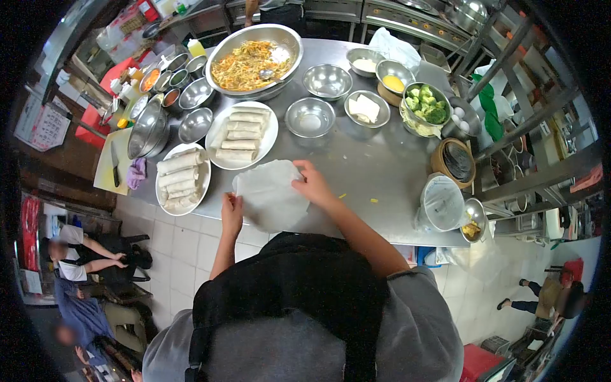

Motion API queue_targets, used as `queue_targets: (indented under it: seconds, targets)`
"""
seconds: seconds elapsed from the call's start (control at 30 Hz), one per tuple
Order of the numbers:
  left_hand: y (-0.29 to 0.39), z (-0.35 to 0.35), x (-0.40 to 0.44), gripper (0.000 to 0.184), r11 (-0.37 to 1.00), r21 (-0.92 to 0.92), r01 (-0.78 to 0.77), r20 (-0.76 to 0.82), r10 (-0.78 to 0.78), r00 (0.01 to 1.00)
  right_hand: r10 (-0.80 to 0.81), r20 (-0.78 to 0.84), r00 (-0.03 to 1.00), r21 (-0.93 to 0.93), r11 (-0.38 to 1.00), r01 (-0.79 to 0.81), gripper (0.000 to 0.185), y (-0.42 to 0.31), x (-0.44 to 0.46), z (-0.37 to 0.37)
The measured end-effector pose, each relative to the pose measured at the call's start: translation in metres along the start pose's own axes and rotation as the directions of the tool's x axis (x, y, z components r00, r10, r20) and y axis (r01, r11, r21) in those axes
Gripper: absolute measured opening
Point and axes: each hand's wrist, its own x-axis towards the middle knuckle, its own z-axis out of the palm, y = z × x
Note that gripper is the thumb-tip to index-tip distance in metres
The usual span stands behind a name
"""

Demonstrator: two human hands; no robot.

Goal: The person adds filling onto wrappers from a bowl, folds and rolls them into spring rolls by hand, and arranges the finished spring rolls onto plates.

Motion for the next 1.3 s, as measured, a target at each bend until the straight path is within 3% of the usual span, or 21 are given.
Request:
queue_targets:
  seconds: [0.1, 0.2, 0.27, 0.33, 0.43, 0.53, 0.57, 0.67, 0.77, 0.87, 1.0, 1.1, 1.13, 1.2, 1.23, 1.3]
  targets:
    - [0.057, 0.005, -0.013, 0.044, 0.981, -0.185, 0.058, 0.141, -0.031, 0.99, 0.03, 0.044, 0.999, 0.124, 0.992, -0.035, 0.044, -0.036, -0.042, -0.039]
    - [0.112, 0.014, 0.002, 0.063, 0.914, -0.397, 0.079, 0.331, 0.063, 0.942, -0.022, -0.008, 1.0, 0.012, 1.0, 0.022, 0.057, -0.071, -0.078, -0.073]
    - [0.165, 0.016, 0.019, 0.084, 0.886, -0.445, -0.128, 0.411, 0.329, 0.85, -0.076, -0.127, 0.989, -0.073, 0.995, 0.067, 0.06, -0.077, -0.096, -0.09]
    - [0.2, 0.033, 0.039, 0.087, 0.826, -0.456, -0.331, 0.417, 0.526, 0.741, -0.11, -0.318, 0.942, -0.093, 0.992, 0.085, 0.059, -0.08, -0.114, -0.1]
    - [0.214, 0.076, 0.062, 0.087, 0.782, -0.444, -0.438, 0.367, 0.604, 0.707, 0.139, -0.488, 0.862, 0.382, 0.922, 0.068, 0.059, -0.056, -0.132, -0.098]
    - [0.164, 0.131, 0.062, 0.086, 0.968, -0.218, -0.126, 0.478, 0.218, 0.851, 0.276, -0.587, 0.761, 0.339, 0.937, -0.078, 0.06, 0.037, -0.146, -0.091]
    - [0.147, 0.139, 0.053, 0.081, 0.96, -0.241, -0.14, 0.483, 0.243, 0.841, 0.309, -0.557, 0.771, 0.33, 0.934, -0.137, 0.063, 0.04, -0.152, -0.09]
    - [0.117, 0.15, 0.012, 0.072, 0.749, -0.001, -0.662, 0.432, 0.598, 0.675, 0.394, -0.566, 0.724, 0.43, 0.89, -0.149, 0.061, 0.042, -0.156, -0.09]
    - [0.152, 0.126, -0.029, 0.059, 0.624, -0.251, -0.741, 0.664, 0.667, 0.337, 0.441, -0.531, 0.723, 0.515, 0.846, -0.138, 0.053, 0.006, -0.157, -0.097]
    - [0.138, 0.139, -0.038, 0.053, 0.538, -0.254, -0.804, 0.676, 0.693, 0.25, 0.467, -0.437, 0.768, 0.648, 0.756, -0.091, 0.051, -0.008, -0.154, -0.112]
    - [0.111, 0.155, -0.029, 0.039, 0.665, -0.252, -0.703, 0.571, 0.689, 0.448, 0.479, -0.295, 0.827, 0.778, 0.623, -0.083, 0.048, -0.046, -0.151, -0.129]
    - [0.121, 0.15, -0.018, 0.027, 0.718, -0.35, -0.602, 0.41, 0.695, 0.59, 0.235, -0.381, 0.894, 0.375, 0.923, -0.083, 0.048, -0.066, -0.153, -0.14]
    - [0.143, 0.141, -0.015, 0.022, 0.717, -0.414, -0.56, 0.319, 0.691, 0.648, 0.128, -0.419, 0.899, 0.097, 0.991, -0.096, 0.046, -0.08, -0.154, -0.146]
    - [0.177, 0.126, -0.004, 0.015, 0.711, -0.529, -0.464, 0.213, 0.64, 0.738, -0.098, -0.399, 0.912, -0.46, 0.881, -0.107, 0.042, -0.116, -0.153, -0.156]
    - [0.189, 0.121, 0.004, 0.013, 0.709, -0.577, -0.404, 0.201, 0.603, 0.772, -0.015, -0.463, 0.886, -0.33, 0.931, -0.157, 0.031, -0.129, -0.148, -0.156]
    - [0.208, 0.115, 0.023, 0.012, 0.757, -0.569, -0.321, 0.255, 0.533, 0.807, -0.042, -0.505, 0.862, -0.522, 0.811, -0.266, 0.027, -0.151, -0.136, -0.159]
